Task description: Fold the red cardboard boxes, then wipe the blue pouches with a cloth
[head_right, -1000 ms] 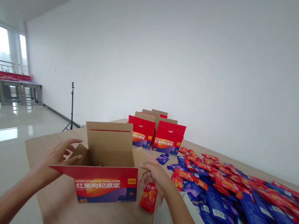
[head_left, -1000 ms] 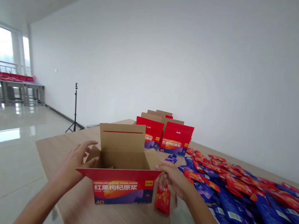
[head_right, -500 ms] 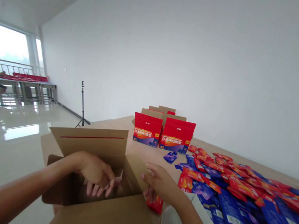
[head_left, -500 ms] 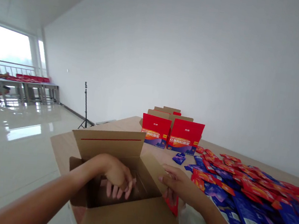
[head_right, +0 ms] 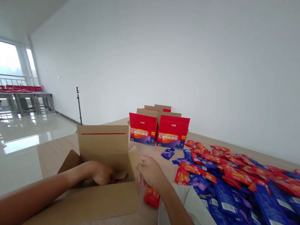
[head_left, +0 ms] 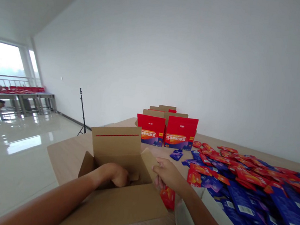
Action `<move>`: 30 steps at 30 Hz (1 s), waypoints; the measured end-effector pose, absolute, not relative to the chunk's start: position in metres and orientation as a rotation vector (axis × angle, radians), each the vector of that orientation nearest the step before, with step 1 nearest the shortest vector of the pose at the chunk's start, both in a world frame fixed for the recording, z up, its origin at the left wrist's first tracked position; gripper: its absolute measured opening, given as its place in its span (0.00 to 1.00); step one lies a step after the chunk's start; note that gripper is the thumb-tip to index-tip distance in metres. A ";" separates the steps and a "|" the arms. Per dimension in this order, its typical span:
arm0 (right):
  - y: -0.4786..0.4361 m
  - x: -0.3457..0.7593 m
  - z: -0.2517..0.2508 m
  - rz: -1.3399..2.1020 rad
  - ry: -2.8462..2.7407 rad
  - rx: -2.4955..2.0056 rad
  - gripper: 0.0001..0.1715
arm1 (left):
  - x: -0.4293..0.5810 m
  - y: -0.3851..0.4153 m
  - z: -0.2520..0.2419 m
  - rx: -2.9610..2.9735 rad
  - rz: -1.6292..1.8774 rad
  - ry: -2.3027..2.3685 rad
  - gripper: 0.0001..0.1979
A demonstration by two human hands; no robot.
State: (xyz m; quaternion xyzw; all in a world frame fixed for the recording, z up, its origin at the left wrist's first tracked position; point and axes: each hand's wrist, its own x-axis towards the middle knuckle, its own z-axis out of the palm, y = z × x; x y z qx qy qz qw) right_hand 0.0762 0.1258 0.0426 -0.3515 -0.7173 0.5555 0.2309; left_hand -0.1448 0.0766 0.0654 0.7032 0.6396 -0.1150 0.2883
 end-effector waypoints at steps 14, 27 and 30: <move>0.009 0.186 0.087 1.749 -1.566 -1.019 0.36 | -0.068 0.000 0.114 2.046 -0.286 1.590 0.11; -0.103 0.341 0.054 0.807 -1.892 -1.837 0.46 | 0.007 -0.087 0.117 2.009 0.188 1.221 0.11; -0.093 0.334 0.068 0.009 -2.222 -1.636 0.38 | 0.009 -0.094 0.120 2.124 0.328 1.185 0.10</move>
